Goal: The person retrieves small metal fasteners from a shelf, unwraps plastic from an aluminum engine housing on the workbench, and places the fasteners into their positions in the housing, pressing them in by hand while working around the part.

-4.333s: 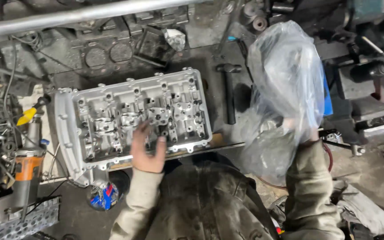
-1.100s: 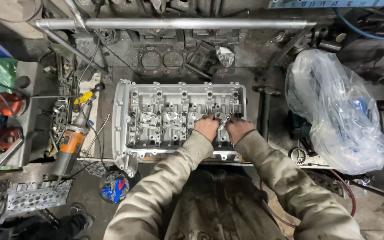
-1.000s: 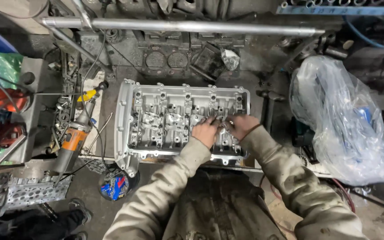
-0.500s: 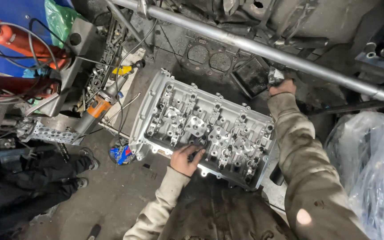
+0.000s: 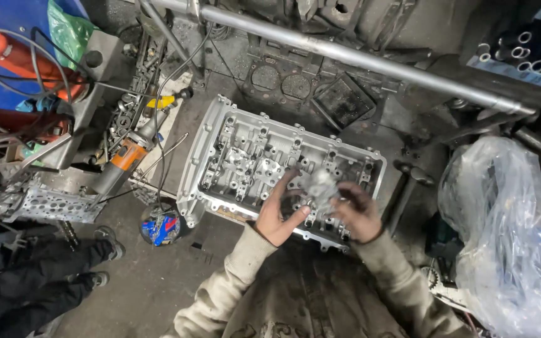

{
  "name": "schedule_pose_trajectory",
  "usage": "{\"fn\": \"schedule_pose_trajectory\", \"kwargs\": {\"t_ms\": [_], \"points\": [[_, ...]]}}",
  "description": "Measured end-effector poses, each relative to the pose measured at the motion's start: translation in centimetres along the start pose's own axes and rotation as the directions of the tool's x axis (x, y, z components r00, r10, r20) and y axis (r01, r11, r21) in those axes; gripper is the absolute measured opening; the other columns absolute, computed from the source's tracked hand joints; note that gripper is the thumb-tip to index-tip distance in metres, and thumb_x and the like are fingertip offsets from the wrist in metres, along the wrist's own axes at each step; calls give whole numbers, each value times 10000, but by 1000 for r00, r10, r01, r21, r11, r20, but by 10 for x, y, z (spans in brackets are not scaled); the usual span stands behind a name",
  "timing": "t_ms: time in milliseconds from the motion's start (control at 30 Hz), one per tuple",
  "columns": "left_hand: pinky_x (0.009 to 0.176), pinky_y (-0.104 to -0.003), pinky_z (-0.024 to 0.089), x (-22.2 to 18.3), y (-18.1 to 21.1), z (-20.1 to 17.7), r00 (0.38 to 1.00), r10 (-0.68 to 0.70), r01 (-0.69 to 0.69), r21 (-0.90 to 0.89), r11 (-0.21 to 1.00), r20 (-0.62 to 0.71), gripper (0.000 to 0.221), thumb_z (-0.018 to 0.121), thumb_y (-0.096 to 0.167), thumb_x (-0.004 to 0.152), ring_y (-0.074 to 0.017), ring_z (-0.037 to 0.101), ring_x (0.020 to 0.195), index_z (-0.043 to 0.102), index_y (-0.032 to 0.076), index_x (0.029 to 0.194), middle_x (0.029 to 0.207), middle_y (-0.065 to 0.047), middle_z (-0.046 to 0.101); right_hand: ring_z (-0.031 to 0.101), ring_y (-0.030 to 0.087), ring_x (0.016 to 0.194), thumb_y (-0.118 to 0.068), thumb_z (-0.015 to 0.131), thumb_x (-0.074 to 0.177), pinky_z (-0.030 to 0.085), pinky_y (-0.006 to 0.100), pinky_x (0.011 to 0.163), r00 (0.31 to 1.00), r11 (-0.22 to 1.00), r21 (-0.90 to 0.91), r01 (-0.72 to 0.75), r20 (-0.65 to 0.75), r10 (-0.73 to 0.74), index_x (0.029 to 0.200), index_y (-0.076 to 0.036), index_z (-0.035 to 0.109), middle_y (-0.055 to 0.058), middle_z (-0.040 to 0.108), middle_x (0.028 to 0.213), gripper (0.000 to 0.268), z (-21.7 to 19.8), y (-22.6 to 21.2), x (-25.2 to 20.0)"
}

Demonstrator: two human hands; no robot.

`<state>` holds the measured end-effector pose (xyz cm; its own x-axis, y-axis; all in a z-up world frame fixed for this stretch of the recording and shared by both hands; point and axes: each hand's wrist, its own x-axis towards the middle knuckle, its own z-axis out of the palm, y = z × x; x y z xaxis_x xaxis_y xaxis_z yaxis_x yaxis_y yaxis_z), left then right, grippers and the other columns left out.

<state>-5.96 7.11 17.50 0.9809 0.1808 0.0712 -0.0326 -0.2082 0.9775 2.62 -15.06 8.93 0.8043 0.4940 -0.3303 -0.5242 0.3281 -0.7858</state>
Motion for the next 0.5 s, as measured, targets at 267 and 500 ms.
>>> {"fn": "schedule_pose_trajectory", "kwargs": {"t_ms": [267, 500], "points": [[921, -421, 533, -50, -32, 0, 991, -130, 121, 202, 972, 32, 476, 733, 271, 898, -393, 675, 1072, 599, -22, 1249, 1147, -230, 668, 697, 336, 1018, -197, 779, 776, 618, 424, 752, 995, 674, -733, 92, 44, -88, 1370, 29, 470, 200, 646, 1228, 706, 88, 31, -70], [829, -440, 563, -82, -34, -19, 970, -232, 244, 271, 931, -79, 493, 724, 393, 923, -410, 717, 954, 634, -41, 1140, 998, -248, 724, 700, 438, 937, -270, 753, 770, 579, 473, 774, 935, 261, -913, 312, 247, -254, 1224, 23, 602, 262, 687, 1075, 561, 118, 40, -87]]}}
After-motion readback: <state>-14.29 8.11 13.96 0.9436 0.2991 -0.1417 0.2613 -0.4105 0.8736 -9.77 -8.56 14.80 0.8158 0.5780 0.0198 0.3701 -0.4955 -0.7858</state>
